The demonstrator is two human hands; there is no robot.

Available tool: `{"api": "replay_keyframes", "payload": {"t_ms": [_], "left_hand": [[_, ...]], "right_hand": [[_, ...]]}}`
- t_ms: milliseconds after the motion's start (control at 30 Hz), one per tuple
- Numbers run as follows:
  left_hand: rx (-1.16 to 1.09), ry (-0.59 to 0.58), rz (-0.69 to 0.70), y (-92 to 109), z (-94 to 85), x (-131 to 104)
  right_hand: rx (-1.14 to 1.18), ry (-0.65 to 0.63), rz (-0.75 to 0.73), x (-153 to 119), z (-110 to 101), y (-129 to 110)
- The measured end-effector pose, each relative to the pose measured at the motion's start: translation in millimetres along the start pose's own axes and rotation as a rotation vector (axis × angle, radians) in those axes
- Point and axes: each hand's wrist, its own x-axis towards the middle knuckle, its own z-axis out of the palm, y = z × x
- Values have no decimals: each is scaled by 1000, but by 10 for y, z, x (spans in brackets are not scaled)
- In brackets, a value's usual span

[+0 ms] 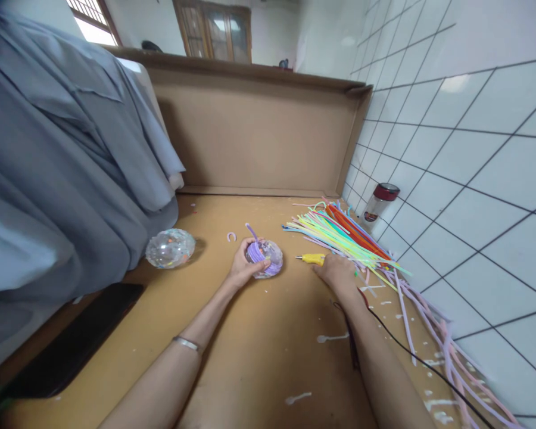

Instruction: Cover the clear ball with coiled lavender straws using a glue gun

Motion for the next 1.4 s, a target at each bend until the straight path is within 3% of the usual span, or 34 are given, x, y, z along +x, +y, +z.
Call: {"api": "replay_keyframes", "payload": {"t_ms": [167, 300, 433, 533, 667, 967, 1400], "left_hand": [[-17, -24, 10, -2, -10, -2], [-70, -60, 1, -18, -16, 1], [-57, -94, 16, 4, -24, 7], [-74, -121, 3, 47, -39, 10], [-127, -154, -16, 80, -54, 12], [-140, -282, -57, 71, -19, -9], [-101, -288, -73, 103, -11, -11]], "right_hand": [[82, 29, 75, -43, -51, 18], [174, 218, 134, -23, -252, 41], [252, 426, 50, -77, -520, -138], [249, 438, -26, -156, -619, -339], [214, 424, -95, -206, -563, -463], [197, 454, -116, -205, -455, -347], [195, 420, -130, -228, -452, -393]]}}
